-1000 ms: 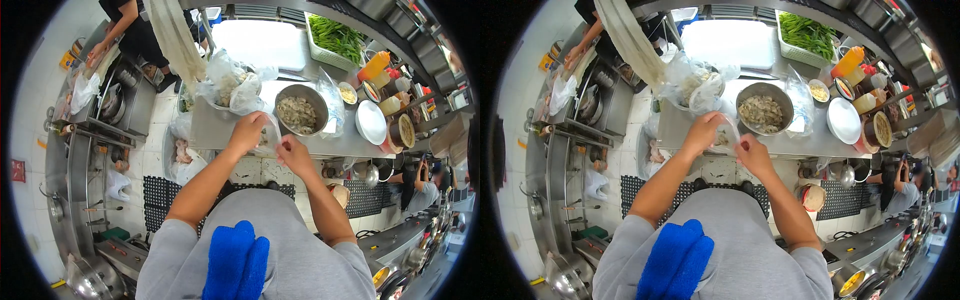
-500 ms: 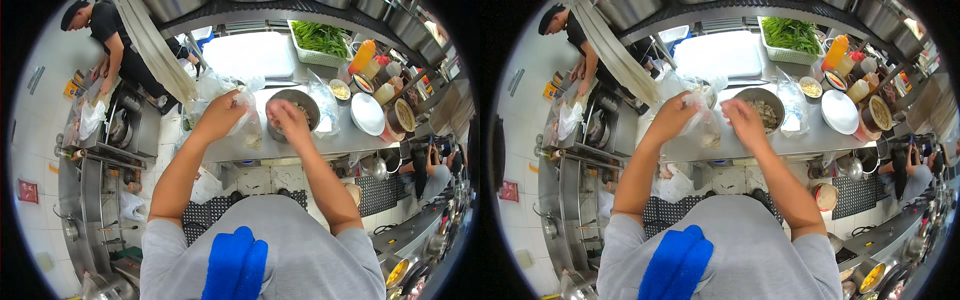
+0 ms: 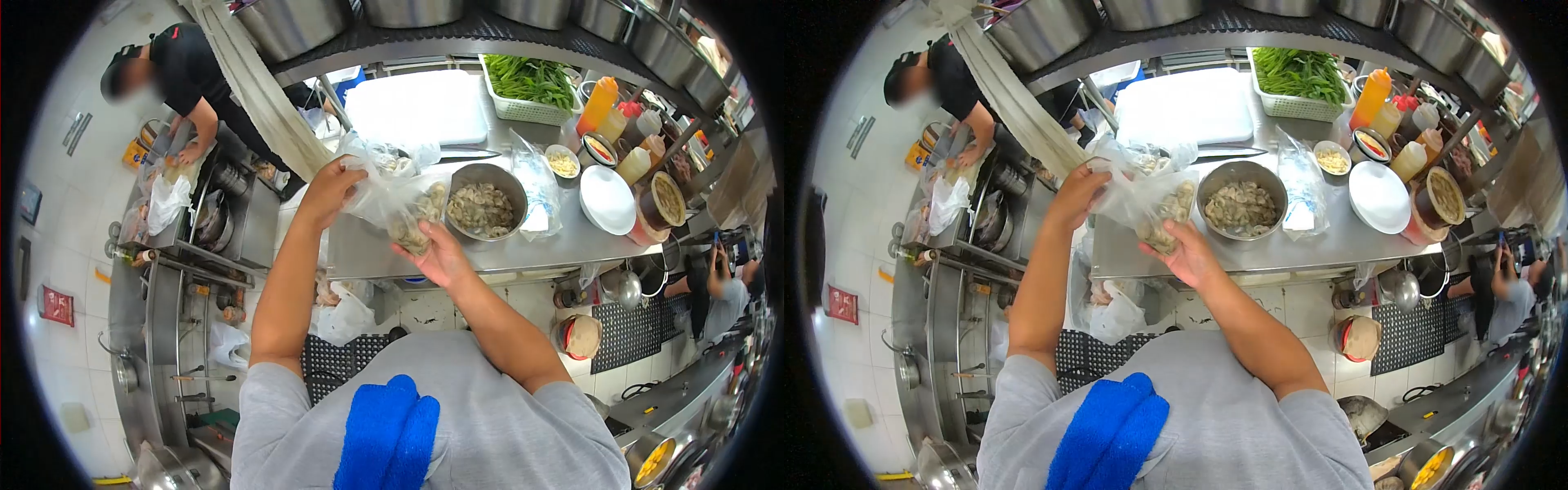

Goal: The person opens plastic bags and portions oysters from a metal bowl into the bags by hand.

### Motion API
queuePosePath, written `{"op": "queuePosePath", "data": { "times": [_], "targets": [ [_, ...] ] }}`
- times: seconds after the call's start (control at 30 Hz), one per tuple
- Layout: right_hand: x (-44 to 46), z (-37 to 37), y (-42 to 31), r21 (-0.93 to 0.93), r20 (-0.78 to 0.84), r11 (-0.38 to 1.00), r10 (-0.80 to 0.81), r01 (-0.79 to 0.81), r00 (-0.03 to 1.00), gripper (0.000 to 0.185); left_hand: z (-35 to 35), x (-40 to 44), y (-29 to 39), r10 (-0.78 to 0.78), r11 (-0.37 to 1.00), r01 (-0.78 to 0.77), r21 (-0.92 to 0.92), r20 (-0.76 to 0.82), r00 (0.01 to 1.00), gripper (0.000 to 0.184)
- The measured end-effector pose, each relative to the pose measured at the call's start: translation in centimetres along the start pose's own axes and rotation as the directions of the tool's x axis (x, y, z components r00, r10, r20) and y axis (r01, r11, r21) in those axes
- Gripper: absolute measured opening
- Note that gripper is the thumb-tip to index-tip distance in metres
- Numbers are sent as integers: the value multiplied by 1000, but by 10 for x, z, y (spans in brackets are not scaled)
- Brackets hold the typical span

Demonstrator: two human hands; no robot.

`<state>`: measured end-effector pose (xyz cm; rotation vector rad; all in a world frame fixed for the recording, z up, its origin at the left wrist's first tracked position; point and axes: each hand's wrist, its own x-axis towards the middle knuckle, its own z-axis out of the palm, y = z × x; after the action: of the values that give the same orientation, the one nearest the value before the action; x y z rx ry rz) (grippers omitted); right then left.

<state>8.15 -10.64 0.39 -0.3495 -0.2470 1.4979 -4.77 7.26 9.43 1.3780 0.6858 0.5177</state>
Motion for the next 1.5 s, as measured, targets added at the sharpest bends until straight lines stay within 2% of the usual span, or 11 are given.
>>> {"op": "queuePosePath", "data": {
  "times": [0.23, 0.6, 0.7, 0.8, 0.87, 1.07, 1.17, 1.2, 1.27, 1.43, 1.5],
  "targets": [
    [1, 2, 9, -25, -149, 1000, -16, 12, 989, 44, 8, -7, 5, -20, 999, 28, 45, -180, 984, 23],
    [6, 20, 29, 43, -19, 987, 156, -156, 988, 43, 6, -10, 56, 98, 971, -117, 207, 98, 990, 23],
    [0, 22, 21, -227, -13, 915, 340, -334, 940, 52, 2, -21, 86, 76, 935, -142, 326, 205, 976, 24],
    [-5, 37, 6, -826, -101, 558, -4, -81, 995, 61, -1, -32, 114, 19, 888, -129, 442, 245, 969, 25],
    [3, 68, -13, -914, 402, -259, -462, 313, 790, 66, 4, -36, 125, 57, 824, -177, 538, 233, 971, 25],
    [66, 136, -33, -813, 468, -527, -340, 247, 816, 51, 0, -17, 133, 65, 813, -207, 544, 270, 961, 32],
    [99, 119, -52, -957, 274, 13, -296, 290, 915, 25, -13, -34, 110, 276, 947, -240, 214, -160, 948, 46],
    [97, 122, -56, -957, 276, 9, -301, 291, 913, 25, -27, -27, 82, 263, 964, -264, 33, -269, 927, 48],
    [92, 133, -64, -842, 171, 455, -286, 291, 943, 23, -33, -31, 26, 66, 985, -123, -121, -392, 917, 60],
    [107, 111, -71, -555, 42, 819, -145, 144, 989, 27, 31, -35, -41, -136, 769, 68, -636, -59, 989, 76],
    [115, 95, -69, -449, -65, 893, -73, 36, 995, 28, 55, -39, -37, 117, 408, -1, -913, 51, 992, 67]
  ]
}}
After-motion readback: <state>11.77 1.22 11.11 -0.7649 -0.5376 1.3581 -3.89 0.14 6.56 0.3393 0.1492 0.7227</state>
